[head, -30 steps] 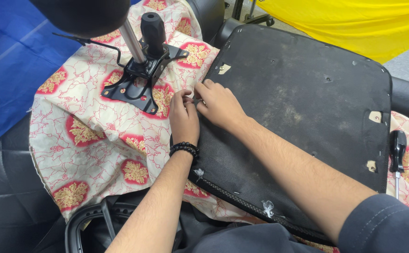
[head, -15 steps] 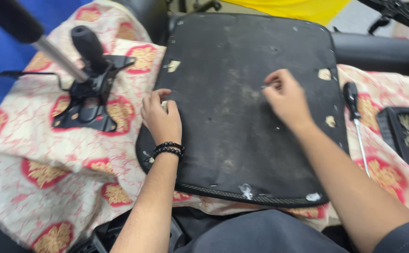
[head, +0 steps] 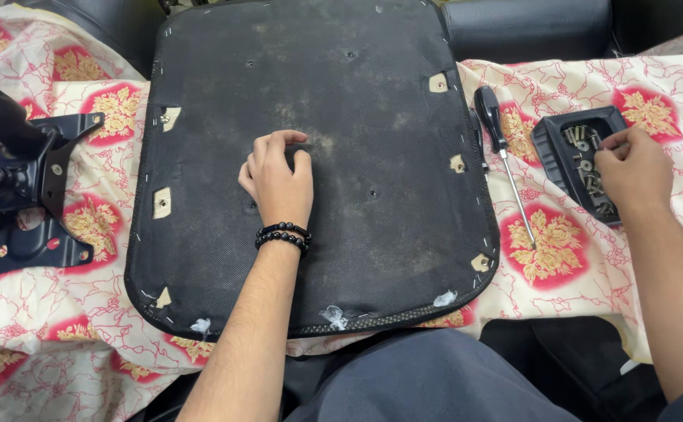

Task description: The person uses a screwdriver to tighten screws into the underside of an office chair seat. They repeatedly insert screws and turn the screwdriver to secure the seat to its mounting bracket.

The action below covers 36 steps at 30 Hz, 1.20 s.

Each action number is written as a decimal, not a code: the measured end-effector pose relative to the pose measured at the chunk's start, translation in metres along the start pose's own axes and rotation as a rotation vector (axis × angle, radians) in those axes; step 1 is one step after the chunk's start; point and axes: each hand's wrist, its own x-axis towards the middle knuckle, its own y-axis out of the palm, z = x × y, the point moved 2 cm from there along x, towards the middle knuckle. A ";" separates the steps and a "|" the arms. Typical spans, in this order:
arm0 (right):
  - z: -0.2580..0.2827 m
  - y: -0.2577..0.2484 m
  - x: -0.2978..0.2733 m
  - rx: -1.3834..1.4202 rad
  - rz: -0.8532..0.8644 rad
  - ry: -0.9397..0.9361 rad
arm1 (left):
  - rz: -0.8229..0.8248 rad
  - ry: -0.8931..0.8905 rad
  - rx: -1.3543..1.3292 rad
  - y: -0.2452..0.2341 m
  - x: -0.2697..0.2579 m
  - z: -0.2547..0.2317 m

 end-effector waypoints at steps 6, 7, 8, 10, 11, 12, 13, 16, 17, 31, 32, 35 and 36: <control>-0.014 0.016 0.013 -0.079 0.080 -0.011 | -0.056 -0.018 -0.013 -0.016 0.009 0.022; -0.009 0.016 0.012 -0.061 0.080 -0.009 | -0.071 -0.016 -0.010 -0.022 0.012 0.030; -0.002 0.015 0.009 -0.043 0.079 -0.003 | -0.097 -0.021 0.013 -0.030 0.015 0.039; 0.019 0.012 0.005 0.015 0.066 -0.048 | -0.149 -0.031 0.058 -0.048 0.021 0.062; 0.031 0.012 0.002 0.044 0.059 -0.070 | -0.172 -0.043 0.110 -0.058 0.022 0.075; 0.045 0.011 0.000 0.058 0.063 -0.097 | -0.195 -0.055 0.159 -0.068 0.023 0.088; 0.060 0.011 -0.002 0.072 0.067 -0.123 | -0.230 -0.043 0.239 -0.078 0.024 0.101; 0.099 0.012 -0.014 0.166 0.146 -0.128 | -0.307 -0.119 0.418 -0.103 0.024 0.136; 0.111 0.013 -0.018 0.206 0.185 -0.119 | -0.328 -0.164 0.468 -0.112 0.024 0.146; 0.152 0.023 -0.041 0.339 0.544 0.067 | -0.017 -0.464 0.450 -0.132 0.020 0.159; 0.153 0.023 -0.042 0.366 0.572 0.086 | 0.005 -0.464 0.441 -0.133 0.023 0.162; 0.167 0.030 -0.054 0.463 0.639 0.003 | 0.036 -0.589 0.354 -0.135 0.031 0.172; 0.170 0.030 -0.060 0.467 0.611 0.023 | 0.051 -0.592 0.360 -0.135 0.034 0.175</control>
